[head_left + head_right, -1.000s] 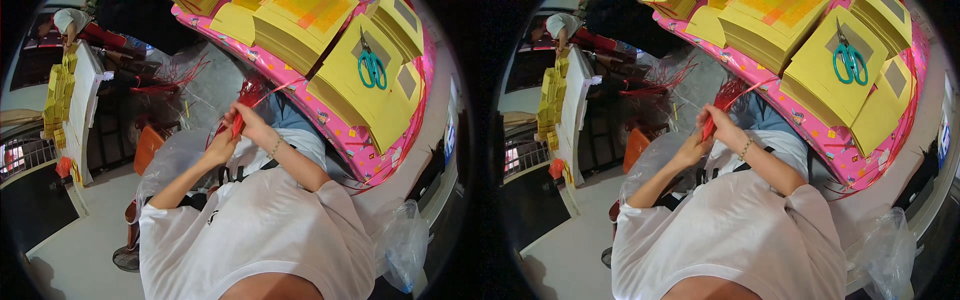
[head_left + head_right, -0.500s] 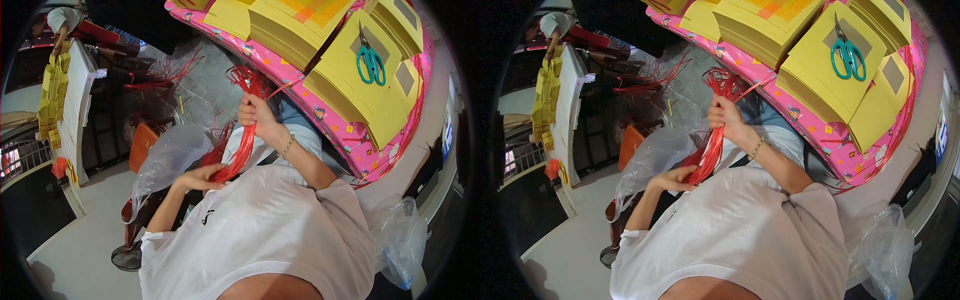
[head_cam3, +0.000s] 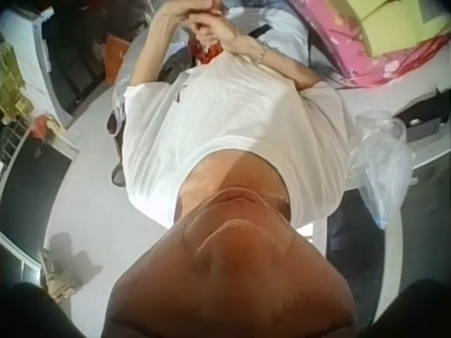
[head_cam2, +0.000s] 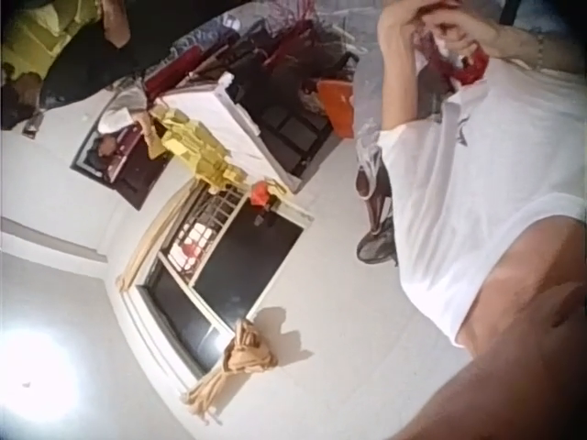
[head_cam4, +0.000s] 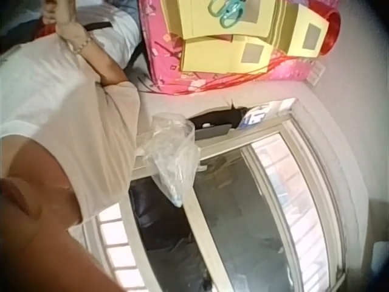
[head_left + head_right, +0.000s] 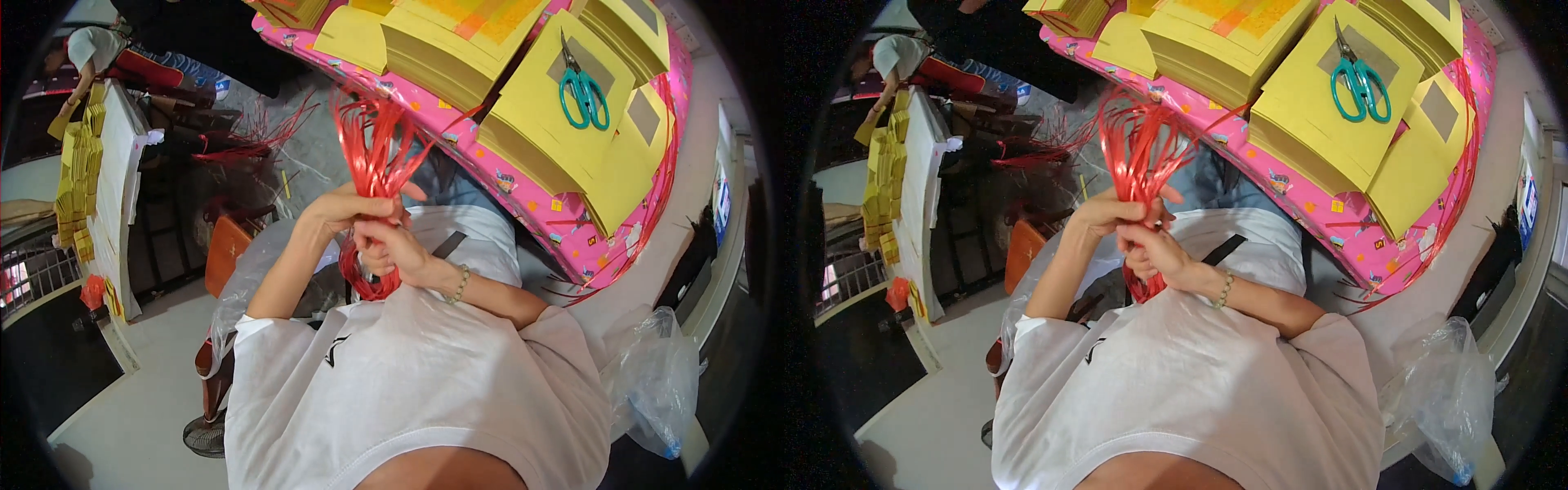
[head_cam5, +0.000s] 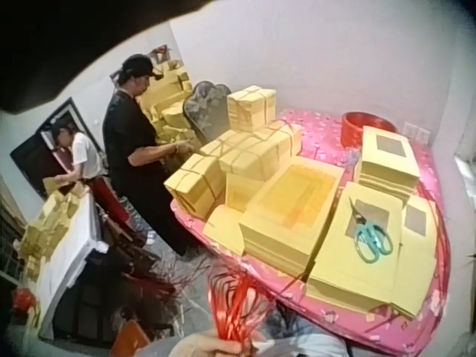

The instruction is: Organizing and untangling red plastic ribbons for box packaging.

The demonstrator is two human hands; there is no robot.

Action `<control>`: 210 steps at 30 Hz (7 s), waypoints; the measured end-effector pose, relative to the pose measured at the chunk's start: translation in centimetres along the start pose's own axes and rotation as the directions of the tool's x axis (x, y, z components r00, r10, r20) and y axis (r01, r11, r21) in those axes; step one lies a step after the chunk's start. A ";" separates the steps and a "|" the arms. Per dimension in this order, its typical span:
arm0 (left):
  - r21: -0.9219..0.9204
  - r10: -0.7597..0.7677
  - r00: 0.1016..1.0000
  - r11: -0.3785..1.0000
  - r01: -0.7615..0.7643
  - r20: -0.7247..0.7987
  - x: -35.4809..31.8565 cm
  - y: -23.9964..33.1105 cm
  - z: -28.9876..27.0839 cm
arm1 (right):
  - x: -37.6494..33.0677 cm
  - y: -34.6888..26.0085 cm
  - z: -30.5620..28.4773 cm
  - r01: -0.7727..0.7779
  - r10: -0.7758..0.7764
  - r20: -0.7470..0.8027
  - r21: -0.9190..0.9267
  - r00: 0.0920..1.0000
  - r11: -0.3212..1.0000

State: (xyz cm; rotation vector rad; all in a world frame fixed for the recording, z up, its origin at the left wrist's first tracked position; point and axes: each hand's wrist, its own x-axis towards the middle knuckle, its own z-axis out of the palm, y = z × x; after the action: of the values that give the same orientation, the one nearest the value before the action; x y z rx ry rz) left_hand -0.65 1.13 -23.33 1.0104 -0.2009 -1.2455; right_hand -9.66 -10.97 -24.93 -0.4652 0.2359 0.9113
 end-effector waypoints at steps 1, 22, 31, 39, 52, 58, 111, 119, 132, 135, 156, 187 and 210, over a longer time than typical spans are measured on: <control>0.054 0.032 0.980 0.998 -0.021 -0.196 -0.2 0.5 0.7 | 0.0 0.6 -0.2 -0.072 0.070 0.039 0.046 0.997 0.996; 0.057 0.178 0.931 0.984 -0.168 -0.319 -3.8 8.1 7.9 | -2.9 -13.5 1.1 -0.130 -0.791 0.561 -0.789 0.243 -0.600; 0.791 0.596 0.775 0.570 -0.225 -0.209 -1.0 7.7 8.3 | -6.3 -16.8 6.0 0.569 -0.906 0.299 -0.818 0.298 -0.083; 0.952 0.759 0.646 0.252 -0.174 -0.083 4.0 5.1 5.4 | -7.1 -16.8 10.0 0.813 -0.859 0.273 -0.530 0.433 0.241; 0.832 0.720 0.690 0.425 -0.357 -0.072 4.6 5.2 8.0 | -10.9 -19.5 12.6 0.335 -0.640 0.623 -0.782 0.451 -0.526; 0.713 0.736 0.676 0.495 -0.497 -0.040 3.6 7.2 9.1 | -12.6 -20.9 13.1 0.329 -0.552 0.678 -0.726 0.484 -0.604; 0.756 0.352 0.747 -0.143 0.639 -0.564 -2.5 3.4 -3.1 | -2.9 -7.4 1.2 0.301 -0.341 0.539 -0.779 0.771 -0.550; 0.427 -0.442 0.836 0.721 0.546 -0.324 0.2 4.7 0.1 | 0.6 -3.5 0.8 0.337 -0.181 0.551 -0.705 0.815 -0.624; 0.670 -0.615 0.776 0.517 0.533 -0.142 2.4 1.9 -1.9 | 0.5 -1.2 -1.1 0.350 -0.120 0.513 -0.719 0.850 -0.600; 0.415 -0.675 0.738 0.672 0.614 0.001 2.8 -0.2 -1.4 | 1.2 -1.1 -0.4 0.397 -0.084 0.563 -0.673 0.822 -0.625; -0.254 -0.418 0.903 0.888 0.384 -0.096 8.2 3.7 0.6 | 1.9 2.7 0.8 0.472 -0.043 0.594 -0.678 0.803 -0.563; 0.273 -0.079 0.934 0.945 0.182 -0.349 -7.4 1.2 9.8 | -4.1 -13.9 3.8 0.669 -0.680 -0.016 0.192 0.733 0.718; 0.750 0.393 0.709 0.594 0.290 -0.585 -13.6 -14.0 6.5 | -8.8 -14.2 11.8 0.710 -0.710 0.230 -0.485 0.666 0.510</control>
State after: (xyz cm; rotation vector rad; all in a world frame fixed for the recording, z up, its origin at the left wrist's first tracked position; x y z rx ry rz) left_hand -19.34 9.73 -24.56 2.2300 -0.1892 -0.5447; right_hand -3.47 -18.88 -7.16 -1.0061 -0.2410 0.1171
